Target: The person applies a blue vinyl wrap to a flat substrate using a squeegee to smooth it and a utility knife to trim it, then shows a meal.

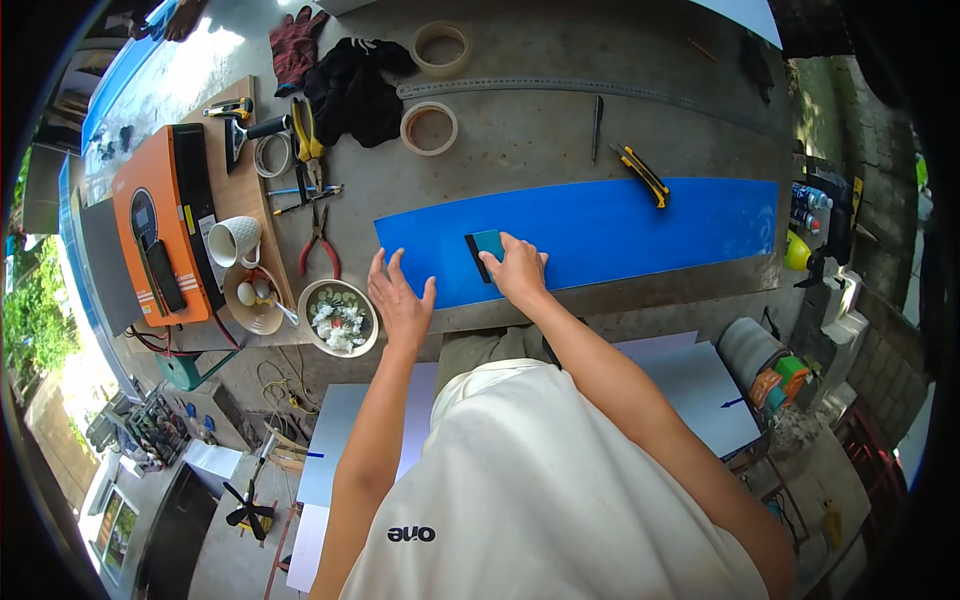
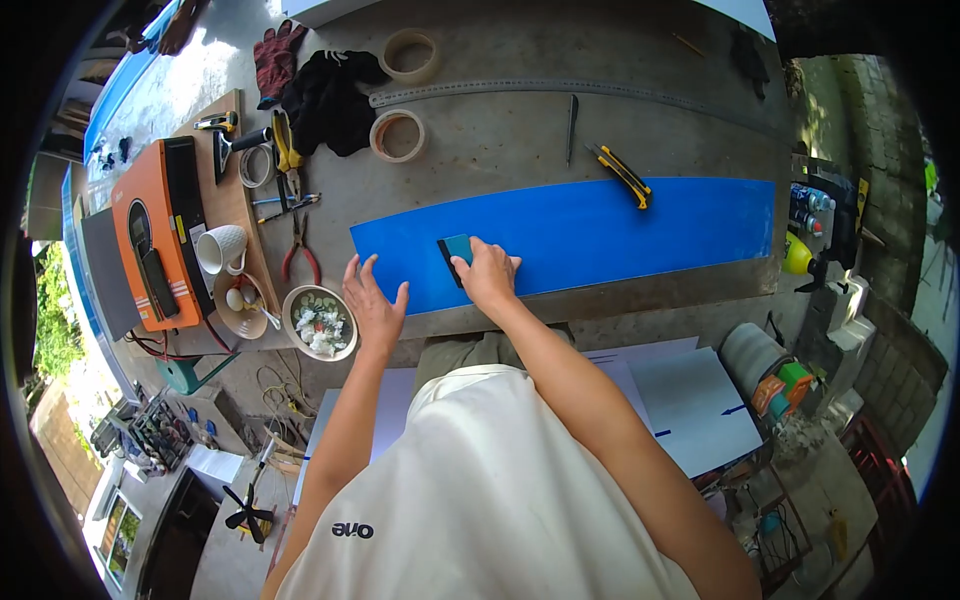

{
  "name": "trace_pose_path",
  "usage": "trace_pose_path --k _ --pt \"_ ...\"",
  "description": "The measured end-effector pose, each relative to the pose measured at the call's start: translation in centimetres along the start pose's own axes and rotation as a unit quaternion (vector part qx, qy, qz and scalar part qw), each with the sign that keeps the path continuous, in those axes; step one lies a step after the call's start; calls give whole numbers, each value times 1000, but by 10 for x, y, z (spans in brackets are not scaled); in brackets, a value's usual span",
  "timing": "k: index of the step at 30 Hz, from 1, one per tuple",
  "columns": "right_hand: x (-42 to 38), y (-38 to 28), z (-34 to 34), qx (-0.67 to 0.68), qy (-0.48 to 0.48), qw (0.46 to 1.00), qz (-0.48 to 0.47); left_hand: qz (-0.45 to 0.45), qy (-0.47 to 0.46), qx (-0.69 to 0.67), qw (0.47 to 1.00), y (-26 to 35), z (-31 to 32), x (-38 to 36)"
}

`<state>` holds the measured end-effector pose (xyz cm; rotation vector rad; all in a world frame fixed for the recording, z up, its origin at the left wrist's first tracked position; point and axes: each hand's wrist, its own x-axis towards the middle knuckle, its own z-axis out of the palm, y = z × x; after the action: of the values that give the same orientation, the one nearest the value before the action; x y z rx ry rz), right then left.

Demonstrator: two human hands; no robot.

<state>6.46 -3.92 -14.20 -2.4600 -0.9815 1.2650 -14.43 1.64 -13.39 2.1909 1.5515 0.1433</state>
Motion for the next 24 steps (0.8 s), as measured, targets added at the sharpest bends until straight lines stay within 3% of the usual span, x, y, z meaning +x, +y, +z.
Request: trace_pose_path --k 4,7,11,13,18,21,23,24 --pt "-5 5 -18 -36 -8 999 -31 -30 -45 -16 998 6 4 -26" --pt "-2 37 -51 -107 20 994 -33 31 -105 -3 994 8 10 -29" --pt "7 79 -82 -132 31 990 -42 28 -117 -9 993 21 16 -33" --pt "16 76 -106 -129 133 973 -137 10 -119 0 993 28 16 -31" --pt "129 64 -201 -177 276 928 -178 13 -103 3 995 55 3 -34" --pt "186 59 -246 -257 226 925 -168 6 -112 -212 971 35 -30 -39" --pt "211 61 -264 -285 186 928 -153 -64 -104 -290 949 -27 -69 -51" --pt "218 66 -272 -295 170 928 -150 -200 40 -308 929 -59 -92 -58"
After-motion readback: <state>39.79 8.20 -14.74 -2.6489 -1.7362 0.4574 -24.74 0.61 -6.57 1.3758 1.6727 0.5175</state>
